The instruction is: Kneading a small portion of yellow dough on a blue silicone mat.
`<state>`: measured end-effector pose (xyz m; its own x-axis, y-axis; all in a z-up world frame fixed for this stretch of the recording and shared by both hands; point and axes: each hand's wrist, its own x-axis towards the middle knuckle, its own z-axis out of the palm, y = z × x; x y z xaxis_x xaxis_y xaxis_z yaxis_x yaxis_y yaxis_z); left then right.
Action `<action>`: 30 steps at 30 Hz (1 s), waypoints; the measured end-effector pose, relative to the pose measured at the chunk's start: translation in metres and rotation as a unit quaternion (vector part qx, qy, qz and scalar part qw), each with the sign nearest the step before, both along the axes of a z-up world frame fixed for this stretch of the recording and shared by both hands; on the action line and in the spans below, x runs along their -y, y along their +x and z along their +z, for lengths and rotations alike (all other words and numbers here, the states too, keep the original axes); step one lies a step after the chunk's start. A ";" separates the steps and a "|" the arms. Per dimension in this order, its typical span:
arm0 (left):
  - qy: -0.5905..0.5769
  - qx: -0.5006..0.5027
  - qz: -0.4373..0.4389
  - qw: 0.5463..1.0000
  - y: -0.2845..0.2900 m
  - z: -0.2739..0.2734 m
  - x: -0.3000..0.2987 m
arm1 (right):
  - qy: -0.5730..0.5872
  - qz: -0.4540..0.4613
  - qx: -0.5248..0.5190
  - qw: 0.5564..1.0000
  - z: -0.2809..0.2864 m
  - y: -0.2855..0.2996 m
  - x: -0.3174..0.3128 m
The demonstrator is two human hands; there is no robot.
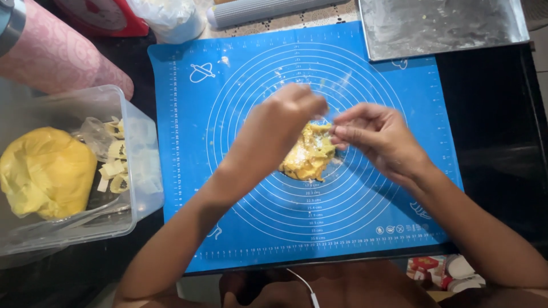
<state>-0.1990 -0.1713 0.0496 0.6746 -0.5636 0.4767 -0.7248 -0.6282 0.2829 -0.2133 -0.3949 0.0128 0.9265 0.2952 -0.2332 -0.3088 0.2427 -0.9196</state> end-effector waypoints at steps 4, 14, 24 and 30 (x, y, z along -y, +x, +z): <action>-0.151 -0.219 0.004 0.964 0.001 0.003 -0.014 | -0.312 -0.033 0.342 0.886 0.019 -0.002 -0.005; -0.216 -0.271 0.045 0.937 -0.022 -0.032 -0.036 | -0.360 -0.015 0.522 0.773 0.005 -0.016 -0.016; 0.129 -0.210 0.042 0.968 -0.041 -0.030 -0.032 | -0.422 0.188 0.360 0.810 0.019 -0.010 -0.026; 0.098 -0.303 0.019 0.948 -0.044 -0.040 -0.024 | -0.381 0.179 0.340 0.841 0.022 -0.008 -0.013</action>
